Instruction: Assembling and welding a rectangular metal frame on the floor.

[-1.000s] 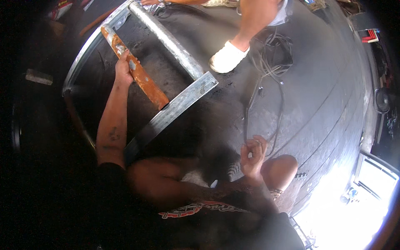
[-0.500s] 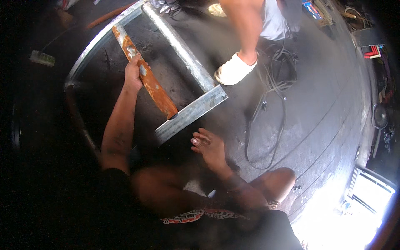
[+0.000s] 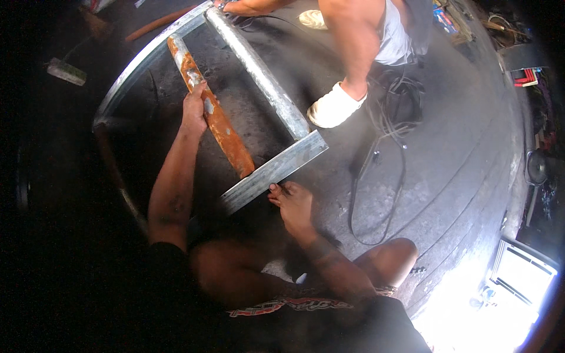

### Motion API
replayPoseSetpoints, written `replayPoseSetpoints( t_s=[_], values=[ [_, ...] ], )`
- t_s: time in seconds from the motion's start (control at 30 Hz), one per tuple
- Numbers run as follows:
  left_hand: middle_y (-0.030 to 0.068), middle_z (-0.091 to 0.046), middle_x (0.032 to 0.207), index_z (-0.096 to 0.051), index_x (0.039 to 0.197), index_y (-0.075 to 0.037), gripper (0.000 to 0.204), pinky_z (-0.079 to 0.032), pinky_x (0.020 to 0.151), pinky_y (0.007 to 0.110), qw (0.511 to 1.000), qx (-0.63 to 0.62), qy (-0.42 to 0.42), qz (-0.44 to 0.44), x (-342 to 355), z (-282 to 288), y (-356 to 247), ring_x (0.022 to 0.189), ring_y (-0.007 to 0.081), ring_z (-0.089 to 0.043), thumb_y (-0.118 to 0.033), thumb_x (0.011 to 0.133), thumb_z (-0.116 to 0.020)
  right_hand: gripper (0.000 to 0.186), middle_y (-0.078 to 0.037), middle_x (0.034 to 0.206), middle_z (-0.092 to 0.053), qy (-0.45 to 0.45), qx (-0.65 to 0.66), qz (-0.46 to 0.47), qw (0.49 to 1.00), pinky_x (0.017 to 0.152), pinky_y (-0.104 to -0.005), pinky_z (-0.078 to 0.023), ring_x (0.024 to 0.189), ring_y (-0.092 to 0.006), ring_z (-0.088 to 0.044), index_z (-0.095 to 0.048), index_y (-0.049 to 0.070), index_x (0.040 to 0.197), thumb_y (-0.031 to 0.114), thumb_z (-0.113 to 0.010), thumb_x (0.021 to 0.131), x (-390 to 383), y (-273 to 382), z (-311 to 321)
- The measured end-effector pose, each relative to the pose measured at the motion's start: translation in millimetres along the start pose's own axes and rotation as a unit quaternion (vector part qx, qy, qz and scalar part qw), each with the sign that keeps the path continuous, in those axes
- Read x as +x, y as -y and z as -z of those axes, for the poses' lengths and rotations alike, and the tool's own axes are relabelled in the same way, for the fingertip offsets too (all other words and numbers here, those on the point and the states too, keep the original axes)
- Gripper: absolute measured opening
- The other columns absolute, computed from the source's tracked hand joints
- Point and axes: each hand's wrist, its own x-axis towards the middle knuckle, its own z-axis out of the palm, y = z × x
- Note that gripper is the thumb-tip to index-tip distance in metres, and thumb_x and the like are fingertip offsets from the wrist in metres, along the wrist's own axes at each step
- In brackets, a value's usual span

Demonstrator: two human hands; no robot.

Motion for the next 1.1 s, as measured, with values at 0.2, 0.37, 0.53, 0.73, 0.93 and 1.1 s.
replayPoseSetpoints(
  t_s=[0.2,0.37,0.53,0.73,0.93,1.1],
  values=[
    [0.0085,-0.054,0.080,-0.050,0.104,-0.001,0.034,-0.049,0.059,0.039,0.999,0.007,-0.023,0.028,0,6,0,0.068,0.0216,-0.057,-0.025,0.085,-0.064,0.020,-0.009,0.076,-0.063,-0.015,-0.021,0.023,0.999,0.063,-0.0265,-0.052,0.068,-0.0150,-0.062,-0.060,-0.005,0.082,0.012,-0.069,0.084,2,-3,-2],
    [0.0095,-0.054,0.080,-0.048,0.107,-0.003,0.035,-0.049,0.060,0.040,1.000,-0.002,-0.012,0.026,2,7,1,0.068,0.0226,-0.057,-0.025,0.084,-0.064,0.014,-0.007,0.076,-0.063,-0.018,0.021,0.036,0.999,0.061,-0.0263,-0.051,0.065,-0.0133,-0.060,-0.060,-0.004,0.081,0.007,-0.069,0.083,4,-7,-2],
    [0.0105,-0.054,0.076,-0.046,0.103,-0.005,0.033,-0.049,0.058,0.040,0.999,-0.013,-0.002,0.036,-1,6,0,0.063,0.0236,-0.056,-0.024,0.084,-0.065,0.014,-0.006,0.074,-0.062,-0.025,0.014,0.030,0.999,0.061,-0.0257,-0.051,0.064,-0.0123,-0.059,-0.060,-0.002,0.080,0.006,-0.071,0.082,5,-7,-1],
    [0.0106,-0.054,0.075,-0.046,0.103,-0.004,0.033,-0.049,0.058,0.039,0.999,-0.017,-0.023,0.027,-3,4,1,0.063,0.0237,-0.056,-0.023,0.084,-0.065,0.021,-0.006,0.072,-0.057,-0.021,0.010,0.005,1.000,0.059,-0.0285,-0.052,0.065,-0.0147,-0.060,-0.051,0.003,0.074,0.006,-0.070,0.082,6,-5,-2],
    [0.0105,-0.054,0.075,-0.047,0.102,-0.003,0.032,-0.049,0.057,0.038,1.000,-0.021,-0.014,0.013,-4,4,2,0.063,0.0232,-0.056,-0.024,0.085,-0.064,0.020,-0.006,0.073,-0.058,-0.023,0.006,0.000,1.000,0.059,-0.0275,-0.052,0.065,-0.0143,-0.060,-0.052,0.002,0.075,0.006,-0.070,0.081,8,-9,-2],
    [0.0105,-0.054,0.075,-0.048,0.103,-0.003,0.032,-0.048,0.057,0.038,1.000,-0.020,0.000,-0.006,-5,1,3,0.063,0.0228,-0.056,-0.024,0.085,-0.064,0.014,-0.005,0.074,-0.063,-0.018,0.007,0.029,0.999,0.059,-0.0248,-0.050,0.064,-0.0120,-0.060,-0.061,-0.003,0.082,0.007,-0.071,0.081,7,-11,0]
  ],
)
